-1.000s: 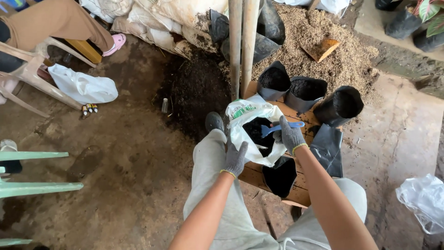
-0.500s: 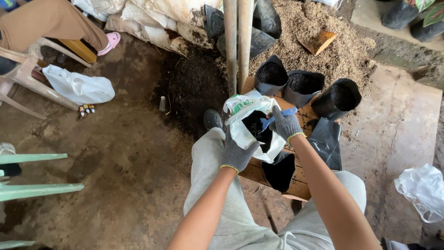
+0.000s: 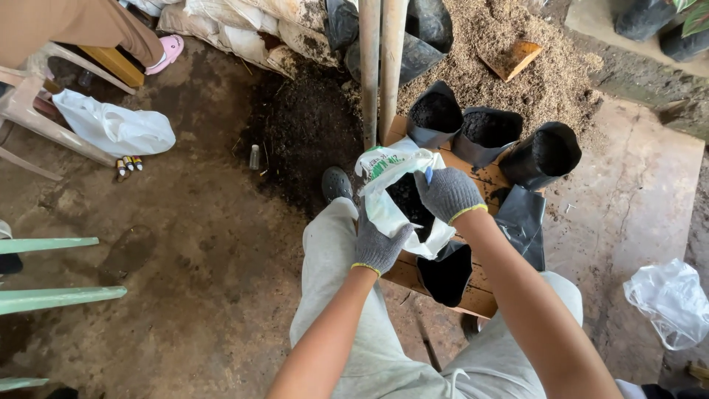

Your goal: Filling small black nursery bags with soil using a hand trowel from a larger bag of soil.

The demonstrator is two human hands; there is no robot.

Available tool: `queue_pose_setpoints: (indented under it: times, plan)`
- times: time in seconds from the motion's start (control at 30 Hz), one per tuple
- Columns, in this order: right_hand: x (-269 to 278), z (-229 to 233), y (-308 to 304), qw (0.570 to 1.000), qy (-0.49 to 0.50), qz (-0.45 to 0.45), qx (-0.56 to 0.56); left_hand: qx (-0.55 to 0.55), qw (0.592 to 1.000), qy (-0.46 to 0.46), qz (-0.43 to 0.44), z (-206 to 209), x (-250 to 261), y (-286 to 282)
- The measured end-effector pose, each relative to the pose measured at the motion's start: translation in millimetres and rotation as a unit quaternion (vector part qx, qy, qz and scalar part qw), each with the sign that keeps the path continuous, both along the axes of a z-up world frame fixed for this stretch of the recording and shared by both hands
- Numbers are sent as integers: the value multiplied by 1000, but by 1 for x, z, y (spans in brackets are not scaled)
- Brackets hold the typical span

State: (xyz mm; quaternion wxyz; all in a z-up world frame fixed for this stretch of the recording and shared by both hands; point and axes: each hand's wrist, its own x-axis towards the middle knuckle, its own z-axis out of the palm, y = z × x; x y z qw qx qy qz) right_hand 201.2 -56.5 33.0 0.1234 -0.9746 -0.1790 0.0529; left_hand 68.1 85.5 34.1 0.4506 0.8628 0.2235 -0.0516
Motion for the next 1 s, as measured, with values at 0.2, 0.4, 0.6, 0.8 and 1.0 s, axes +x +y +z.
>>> queue_pose_setpoints:
  times: [0.2, 0.4, 0.6, 0.8, 1.0]
  plan:
    - [21, -37, 3, 994, 55, -82, 41, -14, 1000, -5, 1, -25, 0, 3]
    - [61, -87, -39, 933, 148, -258, 205, -57, 998, -26, 17, -12, -5, 1]
    - [39, -122, -54, 860, 209, -330, 328, -68, 996, -42, 37, 5, -5, -6]
    - [7, -90, -35, 846, 199, -347, 351, -63, 996, -56, 37, -4, -9, -6]
    - [-17, -27, 5, 899, 146, -290, 295, -16, 997, -79, 20, -33, -5, -3]
